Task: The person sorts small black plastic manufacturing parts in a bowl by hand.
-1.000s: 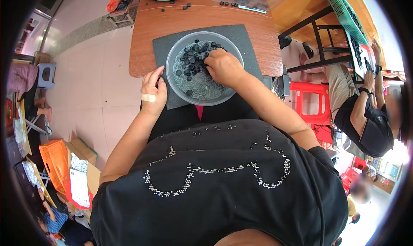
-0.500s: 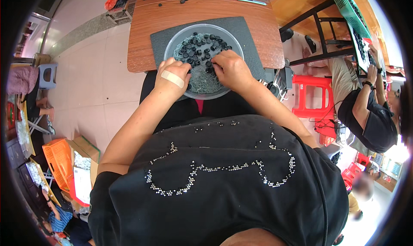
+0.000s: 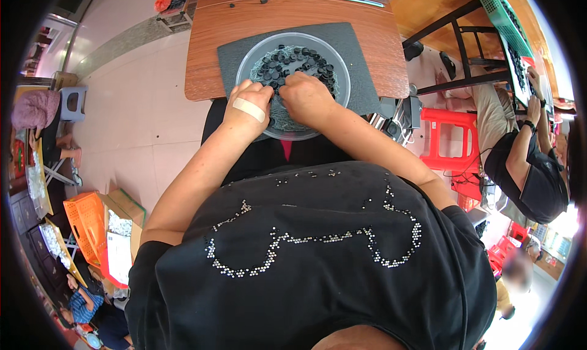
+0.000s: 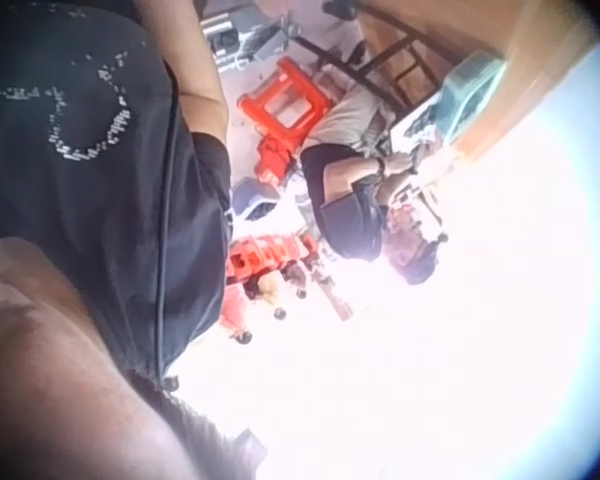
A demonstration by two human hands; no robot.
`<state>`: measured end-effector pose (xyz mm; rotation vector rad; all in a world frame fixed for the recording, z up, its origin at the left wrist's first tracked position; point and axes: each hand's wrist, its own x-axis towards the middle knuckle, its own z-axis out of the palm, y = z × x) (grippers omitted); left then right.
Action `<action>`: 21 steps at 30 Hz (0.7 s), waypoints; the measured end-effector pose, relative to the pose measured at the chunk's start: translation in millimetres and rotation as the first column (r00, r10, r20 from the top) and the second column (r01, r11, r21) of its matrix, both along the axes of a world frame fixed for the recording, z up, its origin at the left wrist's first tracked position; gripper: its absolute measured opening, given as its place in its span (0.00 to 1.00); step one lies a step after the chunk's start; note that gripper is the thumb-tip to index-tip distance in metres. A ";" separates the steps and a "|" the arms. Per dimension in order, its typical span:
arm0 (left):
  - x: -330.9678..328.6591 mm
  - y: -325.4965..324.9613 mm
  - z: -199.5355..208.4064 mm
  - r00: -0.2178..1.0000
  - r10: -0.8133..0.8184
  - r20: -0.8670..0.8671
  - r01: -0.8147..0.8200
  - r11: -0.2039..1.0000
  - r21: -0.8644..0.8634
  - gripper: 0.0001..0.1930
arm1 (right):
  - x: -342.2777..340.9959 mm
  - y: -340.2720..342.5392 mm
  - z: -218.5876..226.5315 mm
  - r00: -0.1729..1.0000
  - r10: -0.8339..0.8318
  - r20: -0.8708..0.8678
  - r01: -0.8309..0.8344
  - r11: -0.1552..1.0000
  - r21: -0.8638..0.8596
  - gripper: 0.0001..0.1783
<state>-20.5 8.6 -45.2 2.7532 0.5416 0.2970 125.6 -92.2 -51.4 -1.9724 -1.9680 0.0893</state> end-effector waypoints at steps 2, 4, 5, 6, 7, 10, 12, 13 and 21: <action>0.2 0.1 0.3 1.000 0.001 0.001 -0.001 1.000 -0.010 0.08 | -0.4 1.1 1.0 0.999 -0.018 0.029 0.018 0.999 -0.031 0.04; -1.1 0.5 3.3 1.000 0.003 0.009 -0.002 1.000 -0.028 0.07 | 0.7 0.7 1.9 0.998 -0.035 0.060 0.038 0.997 -0.062 0.04; -1.4 0.9 4.7 1.000 0.003 0.016 -0.002 0.999 -0.048 0.07 | 2.9 -1.5 2.6 1.000 -0.030 0.009 0.030 0.999 -0.011 0.04; -0.9 1.9 4.7 1.000 0.004 0.018 -0.003 0.999 -0.047 0.07 | 5.2 -4.0 3.5 0.999 -0.023 -0.042 0.025 0.999 0.041 0.03; -0.9 3.2 3.9 0.999 0.013 0.049 -0.009 0.996 -0.090 0.08 | 7.2 -6.4 4.4 0.999 -0.020 -0.042 0.022 0.999 0.041 0.03; -2.3 3.9 4.9 0.988 0.087 0.130 -0.053 0.968 -0.247 0.08 | 11.2 -13.6 9.6 0.986 -0.062 -0.155 0.066 0.998 0.022 0.06; -2.2 0.8 9.4 0.973 0.151 0.173 -0.081 0.930 -0.360 0.08 | 12.0 -17.7 13.9 0.897 -0.135 -0.420 0.161 0.987 0.025 0.05; -1.7 -2.1 12.8 0.958 0.227 0.177 -0.095 0.830 -0.549 0.08 | 12.1 -19.3 17.0 0.897 -0.136 -0.420 0.162 0.986 0.026 0.05; 1.2 -1.2 31.8 0.879 0.471 0.076 0.196 -0.211 -0.958 0.12 | 22.1 -23.4 31.2 0.438 -0.184 -0.880 0.272 0.960 -0.066 0.06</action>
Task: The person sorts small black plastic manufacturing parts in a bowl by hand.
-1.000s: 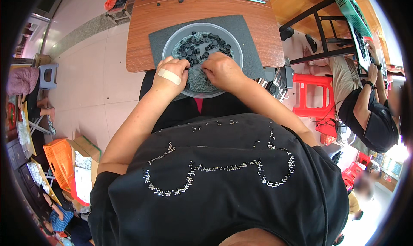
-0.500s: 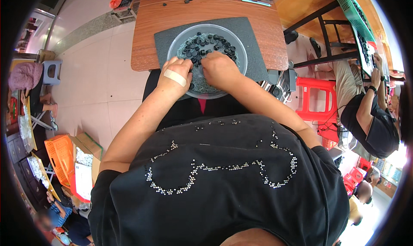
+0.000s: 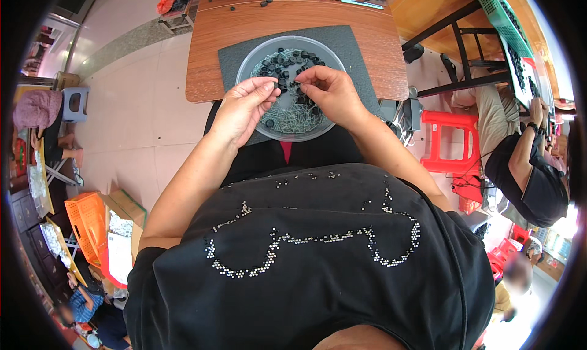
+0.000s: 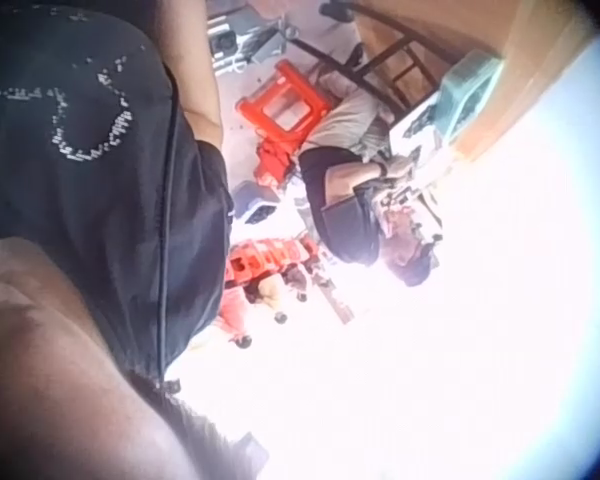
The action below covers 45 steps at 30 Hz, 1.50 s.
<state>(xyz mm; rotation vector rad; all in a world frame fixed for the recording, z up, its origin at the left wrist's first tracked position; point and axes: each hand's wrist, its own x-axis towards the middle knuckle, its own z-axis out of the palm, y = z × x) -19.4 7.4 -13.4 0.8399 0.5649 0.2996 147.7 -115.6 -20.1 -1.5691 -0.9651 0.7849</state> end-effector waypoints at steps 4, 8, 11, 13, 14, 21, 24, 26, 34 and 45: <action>1.2 -4.4 2.2 0.999 -0.014 0.038 0.018 0.993 -0.118 0.13 | -6.3 -1.9 11.8 0.990 0.001 -0.139 0.005 0.999 0.040 0.06; 5.3 -9.0 4.8 0.999 -0.017 0.049 0.026 0.983 -0.180 0.11 | -10.5 -4.0 20.7 0.994 0.001 -0.107 0.009 0.995 0.099 0.04; 7.4 -12.5 6.4 0.999 -0.025 0.045 0.031 0.987 -0.160 0.12 | -12.3 -4.1 20.5 0.999 0.000 -0.053 0.007 0.992 0.128 0.03; 8.6 -14.9 7.7 0.999 -0.027 0.037 0.032 0.989 -0.143 0.12 | -12.6 -4.1 19.6 0.999 -0.007 -0.041 0.012 0.992 0.129 0.03; 9.1 -15.6 8.1 0.999 -0.026 0.040 0.031 0.989 -0.147 0.12 | -12.4 -4.2 18.6 0.999 -0.002 -0.041 0.008 0.991 0.133 0.03; 8.1 -17.1 5.3 0.999 -0.038 0.035 0.043 0.989 -0.140 0.10 | -13.7 -5.1 18.9 0.999 0.015 0.048 -0.019 0.995 0.097 0.04; 9.6 -19.1 4.9 0.997 -0.071 0.038 0.075 0.991 -0.111 0.09 | -14.5 -6.0 20.5 0.991 0.019 0.129 -0.029 0.997 0.073 0.04; 9.6 -21.9 4.8 0.997 -0.064 0.043 0.069 0.991 -0.114 0.09 | -18.1 -6.7 26.5 0.990 0.005 0.139 -0.014 0.998 0.064 0.03; 5.6 -23.7 -0.4 0.994 -0.074 0.086 0.091 0.974 -0.208 0.09 | -17.3 -4.3 14.5 0.989 0.019 -0.149 -0.003 0.995 0.104 0.02; 10.0 -21.4 5.4 0.995 0.002 0.097 0.034 0.932 -0.362 0.13 | -14.5 -2.6 3.6 0.993 0.057 -0.106 -0.039 0.985 0.166 0.11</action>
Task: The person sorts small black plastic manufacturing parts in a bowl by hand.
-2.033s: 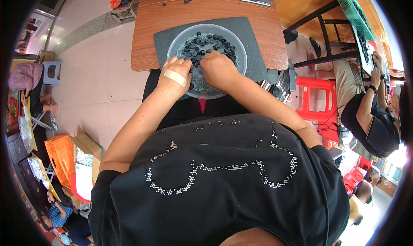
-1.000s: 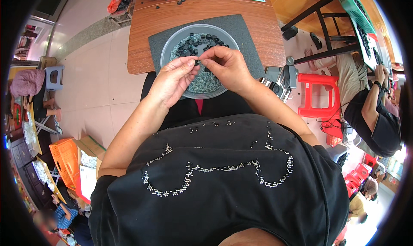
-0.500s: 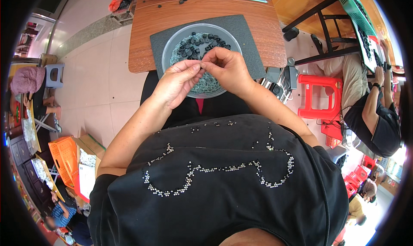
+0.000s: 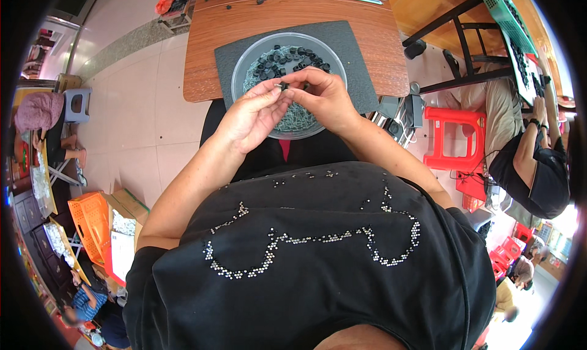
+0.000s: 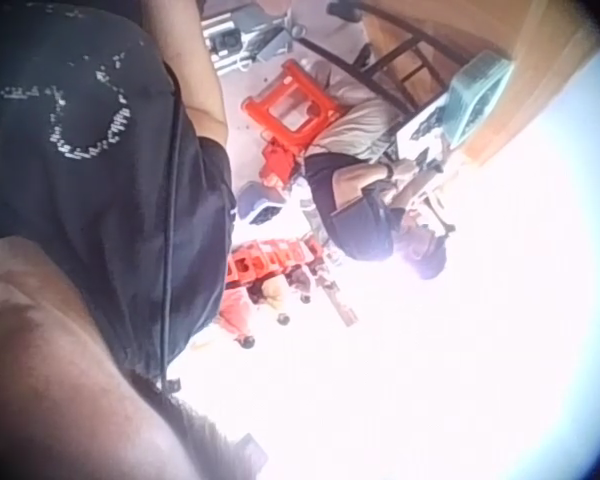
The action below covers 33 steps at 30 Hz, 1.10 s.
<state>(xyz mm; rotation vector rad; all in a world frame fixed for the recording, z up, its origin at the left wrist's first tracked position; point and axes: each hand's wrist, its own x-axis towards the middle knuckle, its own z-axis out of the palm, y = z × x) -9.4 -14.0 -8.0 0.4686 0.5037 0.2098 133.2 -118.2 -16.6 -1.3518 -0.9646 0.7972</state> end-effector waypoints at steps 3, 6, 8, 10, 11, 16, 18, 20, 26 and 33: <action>-2.0 -0.9 -6.0 1.000 -0.011 -0.010 0.012 0.998 0.061 0.13 | -1.5 -1.1 2.7 0.988 -0.001 0.158 0.006 1.000 -0.030 0.12; -0.5 -0.8 -2.5 0.999 -0.031 -0.015 0.032 0.997 0.072 0.12 | -3.8 1.1 -3.1 0.985 -0.050 0.167 0.049 0.999 0.009 0.10; 0.2 1.0 -2.9 0.999 -0.031 -0.022 0.032 0.998 0.052 0.11 | -4.0 0.5 0.0 0.988 -0.054 0.147 0.061 0.997 -0.041 0.08; 1.0 5.1 -4.8 0.999 -0.033 -0.030 0.034 0.999 0.034 0.11 | -2.3 0.4 -1.4 0.990 -0.061 0.126 0.073 0.993 -0.089 0.07; 1.0 11.0 -8.5 0.997 -0.069 -0.036 0.074 0.982 0.175 0.10 | 0.2 1.5 -6.0 0.997 -0.080 0.015 0.080 0.995 -0.061 0.06; 23.7 42.5 -11.7 0.923 0.051 -0.380 0.239 0.700 0.673 0.11 | 14.1 3.6 -4.1 0.972 -0.115 -0.207 0.103 0.992 -0.068 0.05; 32.2 50.2 -18.4 0.842 0.385 -0.379 0.463 -0.152 0.873 0.13 | 16.1 2.7 -0.9 0.964 -0.123 -0.238 0.107 0.991 -0.076 0.06; 39.2 53.2 -24.3 0.785 0.418 -0.458 0.580 -0.236 0.780 0.13 | 17.4 2.7 -0.3 0.954 -0.135 -0.268 0.116 0.990 -0.085 0.06; 41.9 54.5 -38.3 0.725 0.433 -0.536 0.682 -0.338 0.648 0.15 | 20.6 3.1 -2.3 0.942 -0.149 -0.302 0.158 0.987 0.005 0.06; 27.6 22.5 1.4 0.933 0.141 -0.332 0.188 0.596 0.780 0.08 | 12.0 -0.5 10.7 0.980 -0.128 -0.150 0.146 0.983 0.111 0.06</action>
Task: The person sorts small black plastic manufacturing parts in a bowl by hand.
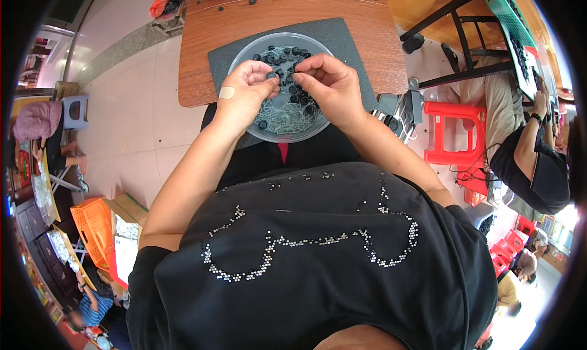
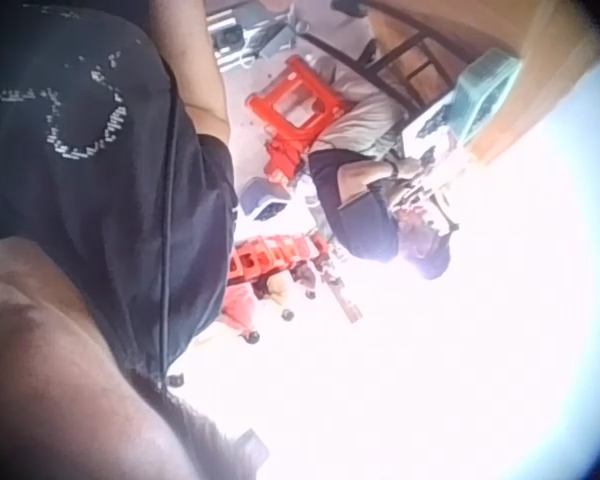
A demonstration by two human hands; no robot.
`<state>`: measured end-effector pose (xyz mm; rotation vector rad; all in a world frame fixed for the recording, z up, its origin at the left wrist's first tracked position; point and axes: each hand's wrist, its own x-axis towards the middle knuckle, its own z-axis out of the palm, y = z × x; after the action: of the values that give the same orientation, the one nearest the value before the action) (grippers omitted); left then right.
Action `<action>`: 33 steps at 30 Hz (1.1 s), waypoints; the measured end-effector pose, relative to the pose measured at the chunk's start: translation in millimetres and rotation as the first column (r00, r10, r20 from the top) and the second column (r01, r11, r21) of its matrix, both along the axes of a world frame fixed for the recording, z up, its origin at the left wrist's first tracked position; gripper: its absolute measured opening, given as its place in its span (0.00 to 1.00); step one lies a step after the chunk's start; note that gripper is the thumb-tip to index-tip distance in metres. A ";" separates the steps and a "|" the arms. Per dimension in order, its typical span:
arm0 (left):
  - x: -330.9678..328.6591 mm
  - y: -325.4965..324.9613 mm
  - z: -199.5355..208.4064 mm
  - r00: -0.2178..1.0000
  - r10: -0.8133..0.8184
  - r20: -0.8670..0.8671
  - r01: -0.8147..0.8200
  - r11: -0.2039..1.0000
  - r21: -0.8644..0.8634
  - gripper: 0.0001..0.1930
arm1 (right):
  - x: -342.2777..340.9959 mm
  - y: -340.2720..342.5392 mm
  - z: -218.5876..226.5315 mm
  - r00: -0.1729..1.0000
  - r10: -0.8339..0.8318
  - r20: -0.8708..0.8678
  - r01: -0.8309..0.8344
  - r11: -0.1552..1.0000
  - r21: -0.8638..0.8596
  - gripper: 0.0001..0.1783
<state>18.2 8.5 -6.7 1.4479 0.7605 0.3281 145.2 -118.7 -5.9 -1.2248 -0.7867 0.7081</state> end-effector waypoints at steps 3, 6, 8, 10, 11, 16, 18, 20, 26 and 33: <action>-6.1 -12.0 14.8 0.983 0.090 0.161 -0.042 0.960 -0.278 0.13 | -2.7 -0.7 0.8 0.994 -0.012 0.109 0.012 1.000 0.002 0.06; -10.9 -18.1 25.5 0.971 0.116 0.209 -0.056 0.960 -0.274 0.14 | -5.0 -2.2 7.4 0.967 -0.049 0.250 0.049 0.999 0.006 0.06; -13.0 -19.7 25.5 0.972 0.107 0.211 -0.056 0.971 -0.232 0.14 | -7.4 -3.1 13.9 0.943 -0.066 0.325 0.069 0.998 0.003 0.07; -14.1 -22.1 27.0 0.973 0.095 0.211 -0.055 0.981 -0.188 0.15 | -9.8 -3.6 18.6 0.893 -0.102 0.437 0.097 0.995 0.035 0.07; -14.1 -24.5 28.4 0.969 0.089 0.229 -0.050 0.984 -0.169 0.14 | -10.0 -3.2 18.3 0.893 -0.104 0.439 0.097 0.995 0.038 0.07; -12.3 -30.4 30.9 0.966 0.084 0.245 -0.048 0.988 -0.148 0.14 | -11.0 -2.7 15.3 0.839 -0.133 0.527 0.103 0.991 0.085 0.08; -12.0 -31.6 31.4 0.974 0.064 0.219 -0.042 0.994 -0.102 0.13 | -11.0 -2.0 14.8 0.825 -0.143 0.547 0.108 0.990 0.095 0.09; -12.1 -31.9 31.9 0.973 0.063 0.221 -0.042 0.994 -0.096 0.13 | -11.4 -2.1 15.2 0.812 -0.150 0.564 0.111 0.988 0.104 0.09; -11.3 -29.4 30.7 0.966 0.063 0.250 -0.029 0.990 -0.139 0.13 | -11.1 -1.4 11.4 0.863 -0.166 0.478 0.131 0.986 0.106 0.09; -13.3 -26.2 30.9 0.954 0.116 0.278 -0.016 0.941 -0.337 0.13 | -11.4 -4.5 16.9 0.835 -0.152 0.529 0.107 0.988 0.114 0.09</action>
<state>5.0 -17.7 24.3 1.0269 0.5889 0.4353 133.9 -123.2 11.0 -1.4079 -1.1680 0.2069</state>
